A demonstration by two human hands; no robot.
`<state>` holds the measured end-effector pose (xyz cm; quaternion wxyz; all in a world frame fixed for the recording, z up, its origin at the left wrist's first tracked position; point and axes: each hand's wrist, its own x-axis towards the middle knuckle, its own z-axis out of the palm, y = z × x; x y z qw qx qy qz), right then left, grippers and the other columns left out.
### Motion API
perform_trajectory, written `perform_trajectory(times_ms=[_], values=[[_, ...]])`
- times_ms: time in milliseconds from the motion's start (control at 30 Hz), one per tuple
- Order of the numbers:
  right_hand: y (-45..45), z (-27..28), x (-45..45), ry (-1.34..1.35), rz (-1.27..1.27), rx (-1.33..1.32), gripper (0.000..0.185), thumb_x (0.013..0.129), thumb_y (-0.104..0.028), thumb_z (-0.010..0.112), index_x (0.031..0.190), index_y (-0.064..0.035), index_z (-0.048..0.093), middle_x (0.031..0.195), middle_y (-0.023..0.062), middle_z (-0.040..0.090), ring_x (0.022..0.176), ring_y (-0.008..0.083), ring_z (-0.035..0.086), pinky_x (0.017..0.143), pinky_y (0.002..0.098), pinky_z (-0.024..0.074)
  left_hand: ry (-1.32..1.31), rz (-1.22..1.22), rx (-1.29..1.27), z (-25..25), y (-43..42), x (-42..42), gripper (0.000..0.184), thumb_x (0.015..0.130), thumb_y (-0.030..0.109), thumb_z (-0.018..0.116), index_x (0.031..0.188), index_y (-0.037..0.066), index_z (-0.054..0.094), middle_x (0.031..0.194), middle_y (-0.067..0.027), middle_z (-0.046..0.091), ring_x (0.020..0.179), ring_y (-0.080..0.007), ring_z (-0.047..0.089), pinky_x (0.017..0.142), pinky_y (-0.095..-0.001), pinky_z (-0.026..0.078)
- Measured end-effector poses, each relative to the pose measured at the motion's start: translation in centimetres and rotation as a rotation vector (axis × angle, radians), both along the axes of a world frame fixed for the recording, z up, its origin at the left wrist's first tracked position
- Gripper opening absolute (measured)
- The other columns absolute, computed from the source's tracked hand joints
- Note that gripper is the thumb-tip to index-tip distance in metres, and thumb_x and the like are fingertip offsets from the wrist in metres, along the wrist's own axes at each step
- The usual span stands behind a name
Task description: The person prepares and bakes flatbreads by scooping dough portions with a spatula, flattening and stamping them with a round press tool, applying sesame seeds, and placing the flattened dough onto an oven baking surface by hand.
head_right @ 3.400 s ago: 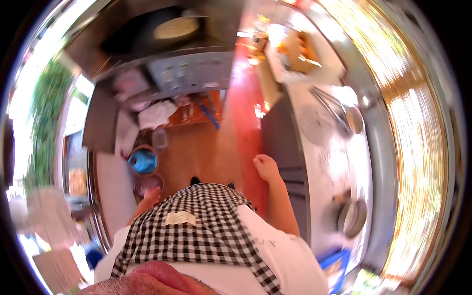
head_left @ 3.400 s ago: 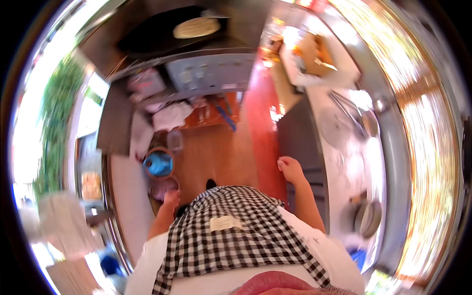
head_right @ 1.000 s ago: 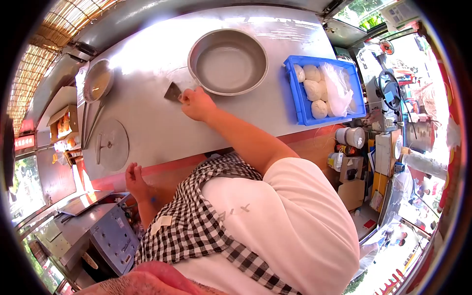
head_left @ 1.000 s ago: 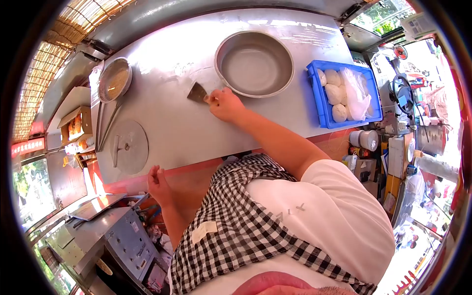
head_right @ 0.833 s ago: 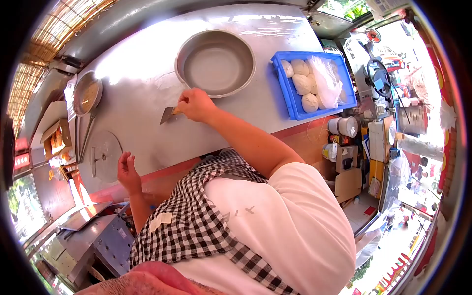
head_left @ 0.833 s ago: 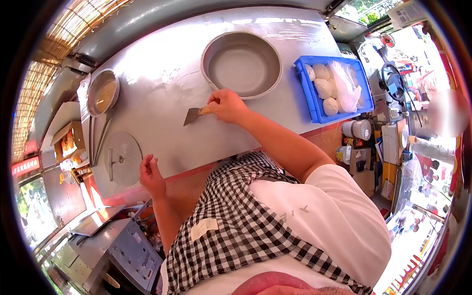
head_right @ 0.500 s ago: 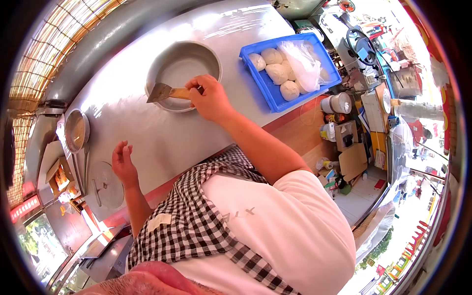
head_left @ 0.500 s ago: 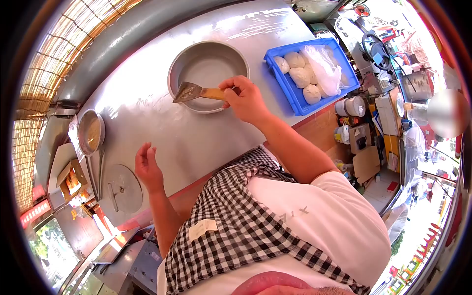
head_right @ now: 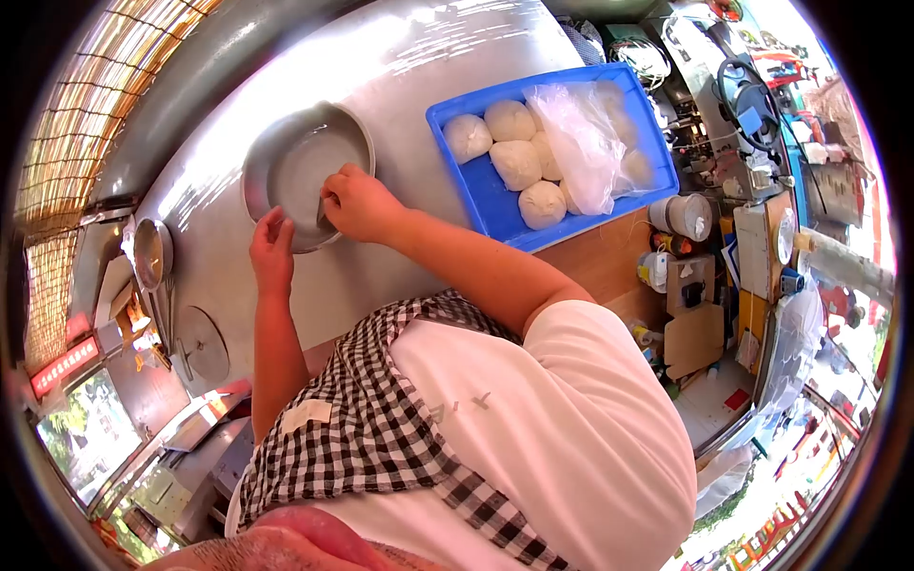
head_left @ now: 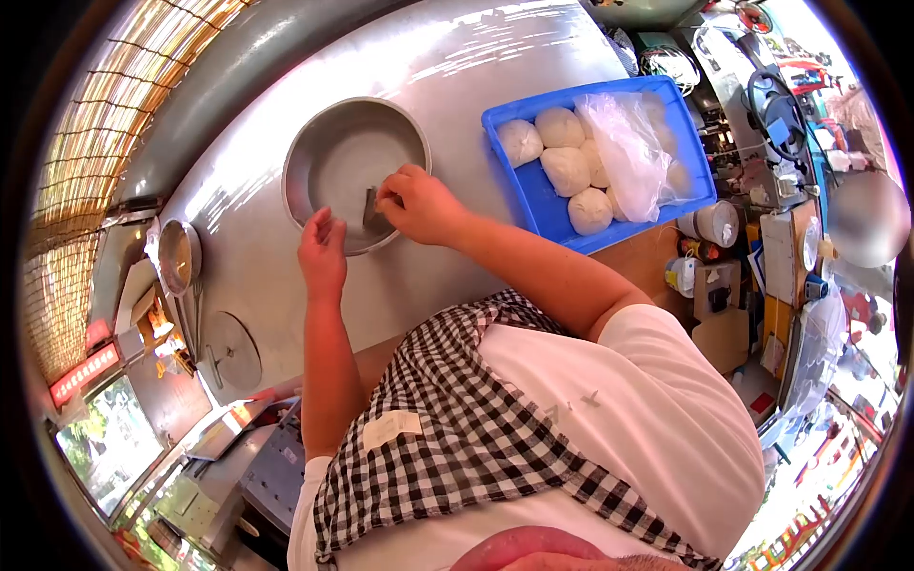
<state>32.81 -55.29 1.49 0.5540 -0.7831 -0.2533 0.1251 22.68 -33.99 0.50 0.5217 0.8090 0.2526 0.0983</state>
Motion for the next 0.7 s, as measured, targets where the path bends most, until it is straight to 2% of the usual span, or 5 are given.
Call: perform_trajectory(times_ms=[167, 267, 367, 467, 700], values=[[-3.5, 2.5, 2.4, 0.012, 0.005, 0.079, 0.015, 0.093, -0.013, 0.068, 0.103, -0.0028, 0.072, 0.109, 0.0179, 0.066, 0.091, 0.0358, 0.066, 0.083, 0.0431, 0.0558, 0.142, 0.081, 0.036, -1.0, -0.7, 2.4, 0.051, 0.098, 0.023, 0.074, 0.14, -0.003, 0.062, 0.131, -0.0134, 0.069, 0.12, -0.0199, 0.065, 0.103, -0.0362, 0.052], [-5.7, 3.9, 2.6, 0.09, -0.034, 0.066, 0.013, 0.098, -0.008, 0.063, 0.108, -0.0014, 0.071, 0.107, 0.0119, 0.063, 0.089, 0.0206, 0.069, 0.08, 0.0329, 0.0564, 0.164, 0.136, -0.15, -1.1, -1.5, 3.8, 0.052, 0.099, 0.024, 0.073, 0.142, -0.002, 0.061, 0.131, -0.013, 0.068, 0.119, -0.0203, 0.066, 0.103, -0.0366, 0.052], [-6.9, 3.5, 2.3, 0.227, -0.065, 0.196, 0.014, 0.101, -0.005, 0.06, 0.112, -0.0008, 0.068, 0.107, 0.0082, 0.061, 0.09, 0.0163, 0.069, 0.08, 0.0302, 0.056, 0.196, 0.1, -0.446, -0.8, -1.9, 5.5, 0.046, 0.102, 0.022, 0.069, 0.142, -0.001, 0.061, 0.128, -0.0113, 0.069, 0.114, -0.0201, 0.067, 0.1, -0.0367, 0.054], [-7.3, 4.1, 1.6, 0.257, -0.138, 0.249, 0.015, 0.1, -0.007, 0.063, 0.112, -0.0003, 0.069, 0.104, 0.0078, 0.065, 0.086, 0.0142, 0.067, 0.074, 0.0296, 0.0544, 0.204, 0.001, -0.66, -0.5, -2.2, 6.5, 0.036, 0.106, 0.017, 0.063, 0.138, 0.0, 0.063, 0.127, -0.0094, 0.07, 0.111, -0.0191, 0.068, 0.096, -0.0368, 0.056], [-7.9, 5.2, 0.4, 0.521, -0.345, 0.513, 0.031, 0.103, -0.012, 0.067, 0.129, 0.0045, 0.062, 0.109, 0.0106, 0.071, 0.094, 0.0194, 0.072, 0.087, 0.0322, 0.0607, 0.08, -0.033, -0.898, 0.4, -4.6, 8.7, 0.026, 0.106, 0.009, 0.062, 0.128, -0.003, 0.066, 0.118, -0.0103, 0.072, 0.103, -0.0208, 0.071, 0.087, -0.036, 0.061]])
